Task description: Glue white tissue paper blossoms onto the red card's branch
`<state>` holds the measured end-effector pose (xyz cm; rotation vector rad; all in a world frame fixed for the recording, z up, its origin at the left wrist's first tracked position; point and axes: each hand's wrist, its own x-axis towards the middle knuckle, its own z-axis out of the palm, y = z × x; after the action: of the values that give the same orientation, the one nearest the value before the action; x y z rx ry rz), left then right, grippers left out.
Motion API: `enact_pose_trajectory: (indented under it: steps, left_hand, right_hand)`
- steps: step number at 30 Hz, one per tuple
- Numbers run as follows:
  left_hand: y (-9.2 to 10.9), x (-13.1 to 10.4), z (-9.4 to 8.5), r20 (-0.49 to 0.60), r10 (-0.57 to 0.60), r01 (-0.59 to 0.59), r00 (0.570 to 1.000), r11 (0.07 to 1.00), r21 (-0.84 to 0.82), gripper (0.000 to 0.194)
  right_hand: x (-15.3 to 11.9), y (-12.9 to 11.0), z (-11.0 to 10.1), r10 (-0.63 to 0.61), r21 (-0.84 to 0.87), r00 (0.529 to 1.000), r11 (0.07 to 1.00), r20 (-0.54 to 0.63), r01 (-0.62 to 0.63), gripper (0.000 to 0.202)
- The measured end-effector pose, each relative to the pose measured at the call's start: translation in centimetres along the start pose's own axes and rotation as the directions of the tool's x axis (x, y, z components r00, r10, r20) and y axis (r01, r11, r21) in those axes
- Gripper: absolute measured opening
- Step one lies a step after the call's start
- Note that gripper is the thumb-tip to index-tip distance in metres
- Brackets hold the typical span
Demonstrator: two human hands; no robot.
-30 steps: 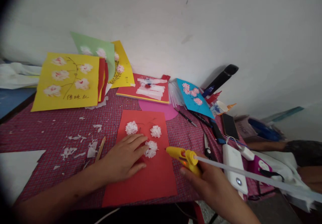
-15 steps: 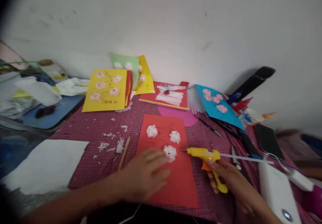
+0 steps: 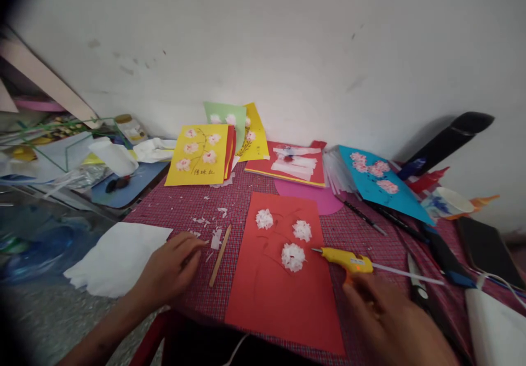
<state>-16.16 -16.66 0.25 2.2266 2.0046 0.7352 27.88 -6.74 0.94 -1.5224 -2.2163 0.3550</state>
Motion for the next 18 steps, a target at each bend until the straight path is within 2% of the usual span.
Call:
enact_pose_trajectory:
  steps: [2, 5, 8, 10, 11, 13, 18]
  left_hand:
    - [-1.3, 1.5, -0.2, 0.03, -0.032, 0.032, 0.999, 0.999, 0.005, 0.017]
    - [-3.2, 4.9, -0.3, 0.06, -0.025, 0.022, 0.998, 0.998, 0.05, 0.015]
    - [-5.0, 9.1, 0.1, 0.073, 0.046, -0.059, 0.996, 0.979, 0.193, 0.018]
    - [-6.1, 11.8, 0.4, 0.094, 0.065, -0.095, 0.993, 0.925, 0.367, 0.02]
    - [-6.6, 12.9, 0.6, 0.104, 0.06, -0.1, 0.993, 0.886, 0.453, 0.022]
    - [-7.6, 14.7, 0.7, 0.103, 0.058, -0.103, 0.993, 0.857, 0.506, 0.026]
    - [-10.2, 16.5, 0.3, 0.124, 0.062, -0.121, 0.99, 0.819, 0.561, 0.026]
  right_hand:
    - [-0.6, -3.2, 0.9, -0.127, 0.053, 0.992, 0.991, 0.022, 0.125, 0.029]
    - [-0.4, -9.0, 2.8, -0.307, 0.142, 0.948, 0.945, 0.086, 0.294, 0.021]
    - [1.0, -14.4, 5.4, -0.476, 0.22, 0.846, 0.875, 0.239, 0.431, 0.023]
    - [2.3, -17.3, 7.2, -0.508, 0.189, 0.791, 0.861, 0.341, 0.472, 0.022]
    - [2.9, -18.4, 8.1, -0.533, 0.168, 0.756, 0.844, 0.379, 0.51, 0.024]
    - [4.3, -20.2, 9.5, -0.571, 0.118, 0.701, 0.804, 0.428, 0.583, 0.029]
    - [6.3, -22.2, 10.7, -0.643, -0.007, 0.606, 0.683, 0.468, 0.73, 0.013]
